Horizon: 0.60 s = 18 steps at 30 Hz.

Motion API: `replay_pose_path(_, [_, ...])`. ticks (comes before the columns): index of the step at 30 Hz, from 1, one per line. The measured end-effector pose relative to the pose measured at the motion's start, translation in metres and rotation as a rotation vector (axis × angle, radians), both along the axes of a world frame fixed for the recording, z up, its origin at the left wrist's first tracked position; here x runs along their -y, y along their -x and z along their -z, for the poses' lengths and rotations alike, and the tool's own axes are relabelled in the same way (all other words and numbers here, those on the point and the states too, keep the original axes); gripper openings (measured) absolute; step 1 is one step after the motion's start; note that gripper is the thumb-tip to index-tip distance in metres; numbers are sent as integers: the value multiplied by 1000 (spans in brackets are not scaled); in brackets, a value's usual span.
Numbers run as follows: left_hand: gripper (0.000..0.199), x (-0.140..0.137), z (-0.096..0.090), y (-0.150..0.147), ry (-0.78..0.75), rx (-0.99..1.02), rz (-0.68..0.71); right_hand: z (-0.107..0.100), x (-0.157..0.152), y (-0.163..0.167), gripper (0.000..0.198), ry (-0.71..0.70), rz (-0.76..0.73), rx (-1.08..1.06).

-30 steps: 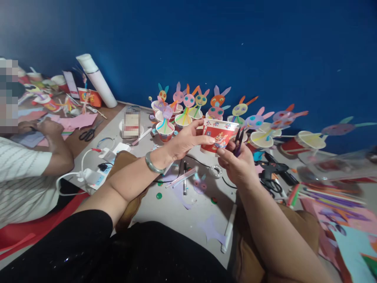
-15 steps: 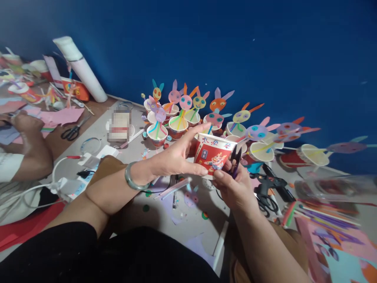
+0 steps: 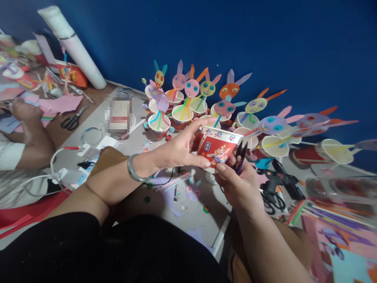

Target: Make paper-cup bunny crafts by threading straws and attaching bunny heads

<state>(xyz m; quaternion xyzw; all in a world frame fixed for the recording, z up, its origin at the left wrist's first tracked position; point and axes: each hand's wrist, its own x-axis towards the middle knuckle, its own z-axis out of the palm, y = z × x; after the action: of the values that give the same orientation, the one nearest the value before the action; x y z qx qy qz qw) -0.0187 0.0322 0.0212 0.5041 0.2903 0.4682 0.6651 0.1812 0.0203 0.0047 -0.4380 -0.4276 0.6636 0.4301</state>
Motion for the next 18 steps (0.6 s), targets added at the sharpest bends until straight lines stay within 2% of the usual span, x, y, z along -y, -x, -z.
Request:
replay_pose_path(7, [83, 0, -5, 0, 27, -39, -68, 2, 3, -1, 49, -213, -28, 193])
replay_pose_path(12, [81, 0, -7, 1, 14, -28, -71, -9, -1, -4, 50, -343, -53, 304])
replay_pose_path(18, [76, -1, -5, 0, 11, -13, -105, -26, 1, -20, 44, -517, 80, 454])
